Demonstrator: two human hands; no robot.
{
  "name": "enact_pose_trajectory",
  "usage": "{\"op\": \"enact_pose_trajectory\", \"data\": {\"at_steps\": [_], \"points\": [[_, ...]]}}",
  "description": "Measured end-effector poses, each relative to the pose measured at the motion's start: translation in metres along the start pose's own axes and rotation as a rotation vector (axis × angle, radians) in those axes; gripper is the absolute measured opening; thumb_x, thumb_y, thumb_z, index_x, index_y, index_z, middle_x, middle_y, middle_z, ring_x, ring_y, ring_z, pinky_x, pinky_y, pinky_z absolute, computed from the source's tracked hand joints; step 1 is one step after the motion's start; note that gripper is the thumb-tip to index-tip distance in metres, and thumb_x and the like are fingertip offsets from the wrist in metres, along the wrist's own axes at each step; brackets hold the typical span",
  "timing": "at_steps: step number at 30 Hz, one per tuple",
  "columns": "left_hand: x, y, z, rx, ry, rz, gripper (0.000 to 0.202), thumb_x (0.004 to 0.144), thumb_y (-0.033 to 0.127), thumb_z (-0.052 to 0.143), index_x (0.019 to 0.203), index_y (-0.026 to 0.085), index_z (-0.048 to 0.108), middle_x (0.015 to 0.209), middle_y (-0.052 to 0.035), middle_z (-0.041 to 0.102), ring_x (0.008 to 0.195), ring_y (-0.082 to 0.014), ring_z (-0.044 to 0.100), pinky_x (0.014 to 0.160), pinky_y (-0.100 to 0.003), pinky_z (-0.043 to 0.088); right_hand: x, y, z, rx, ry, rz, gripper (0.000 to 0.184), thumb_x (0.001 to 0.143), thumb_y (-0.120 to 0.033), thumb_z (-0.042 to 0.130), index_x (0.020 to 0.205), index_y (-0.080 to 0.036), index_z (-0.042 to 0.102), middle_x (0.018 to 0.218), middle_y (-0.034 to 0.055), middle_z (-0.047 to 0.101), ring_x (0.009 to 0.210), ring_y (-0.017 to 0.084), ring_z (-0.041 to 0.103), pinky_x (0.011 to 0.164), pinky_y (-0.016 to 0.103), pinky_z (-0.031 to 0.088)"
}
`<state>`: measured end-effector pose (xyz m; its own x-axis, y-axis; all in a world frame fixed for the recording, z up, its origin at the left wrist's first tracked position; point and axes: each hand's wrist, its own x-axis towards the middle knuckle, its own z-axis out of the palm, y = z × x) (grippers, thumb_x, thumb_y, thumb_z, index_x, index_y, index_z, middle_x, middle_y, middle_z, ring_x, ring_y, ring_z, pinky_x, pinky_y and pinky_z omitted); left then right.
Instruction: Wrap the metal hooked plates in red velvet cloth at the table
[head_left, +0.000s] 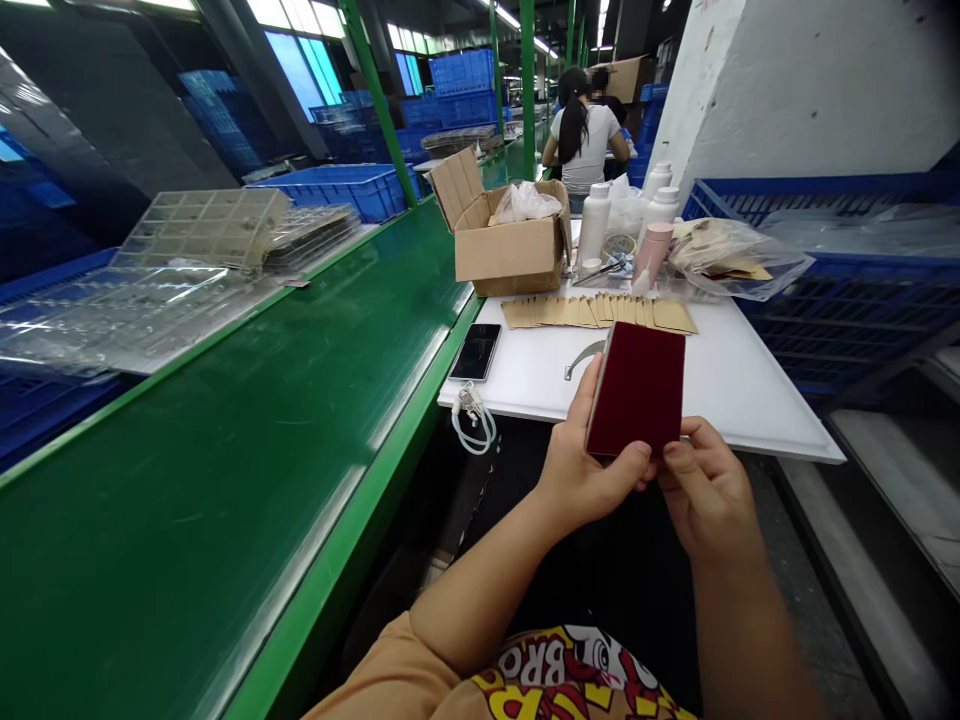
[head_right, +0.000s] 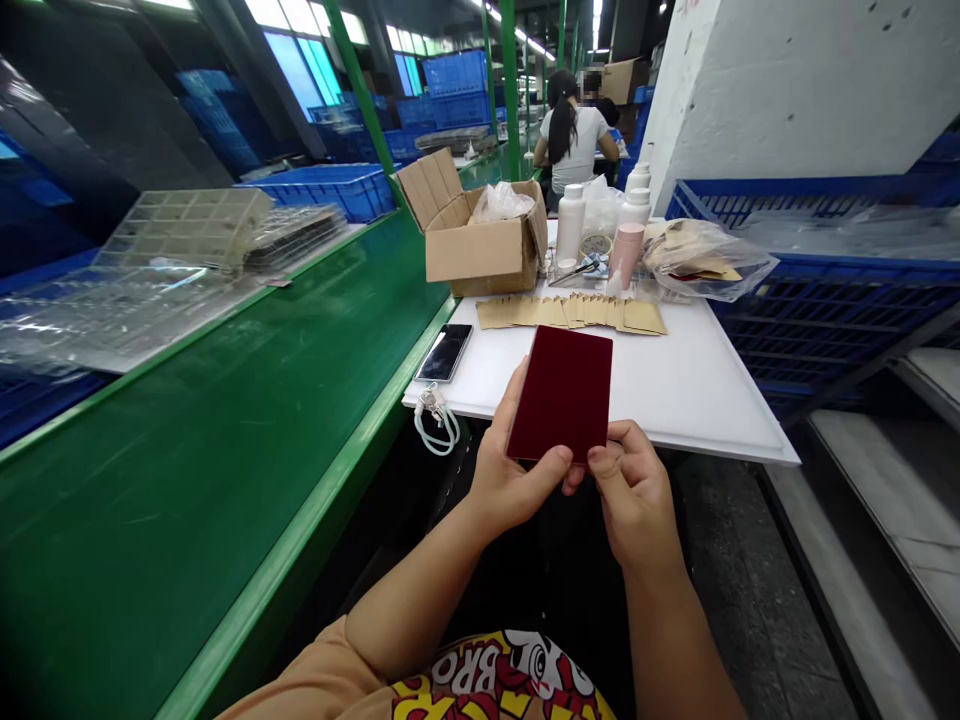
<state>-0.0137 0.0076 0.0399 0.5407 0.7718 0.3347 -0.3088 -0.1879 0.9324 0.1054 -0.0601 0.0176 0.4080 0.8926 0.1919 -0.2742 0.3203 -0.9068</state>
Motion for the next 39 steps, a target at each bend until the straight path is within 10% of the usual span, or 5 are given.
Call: {"op": "enact_pose_trajectory", "data": {"at_steps": [10, 19, 34, 39], "points": [[-0.009, -0.006, 0.002, -0.089, -0.036, 0.017, 0.082, 0.085, 0.035, 0.061, 0.149, 0.023, 0.012, 0.078, -0.0035, 0.062, 0.054, -0.0141, 0.057, 0.054, -0.03, 0.054, -0.007, -0.005, 0.008, -0.064, 0.005, -0.077, 0.033, 0.084, -0.032, 0.062, 0.115, -0.021, 0.056, 0.082, 0.0045, 0.065, 0.066, 0.015, 0.059, 0.058, 0.027, 0.051], [0.0, 0.009, -0.013, 0.392, 0.061, 0.119, 0.072, 0.079, 0.04, 0.067, 0.143, 0.022, 0.038, 0.081, -0.0039, 0.066, 0.058, -0.0146, 0.055, 0.063, -0.029, 0.055, -0.014, 0.004, 0.023, -0.096, 0.179, -0.123, 0.029, 0.084, -0.031, 0.062, 0.111, -0.022, 0.056, 0.081, 0.0015, 0.061, 0.061, 0.011, 0.054, 0.058, 0.025, 0.048], [0.001, 0.001, -0.016, 0.276, 0.184, 0.127, 0.046, 0.094, 0.043, 0.043, 0.13, 0.019, 0.056, 0.101, -0.0088, 0.07, 0.073, -0.0186, 0.064, 0.066, -0.028, 0.054, -0.021, 0.009, 0.03, -0.099, 0.122, -0.135, 0.027, 0.085, -0.032, 0.06, 0.108, -0.021, 0.053, 0.075, 0.0011, 0.062, 0.057, 0.013, 0.057, 0.057, 0.028, 0.049], [0.002, 0.003, -0.019, 0.006, 0.063, 0.06, 0.072, 0.091, 0.065, 0.023, 0.132, 0.015, 0.053, 0.108, -0.0125, 0.067, 0.095, -0.0267, 0.063, 0.076, -0.035, 0.054, -0.021, 0.008, 0.03, -0.143, 0.148, -0.161, 0.027, 0.088, -0.033, 0.057, 0.111, -0.022, 0.052, 0.072, 0.0005, 0.061, 0.059, 0.014, 0.058, 0.057, 0.028, 0.05]]}}
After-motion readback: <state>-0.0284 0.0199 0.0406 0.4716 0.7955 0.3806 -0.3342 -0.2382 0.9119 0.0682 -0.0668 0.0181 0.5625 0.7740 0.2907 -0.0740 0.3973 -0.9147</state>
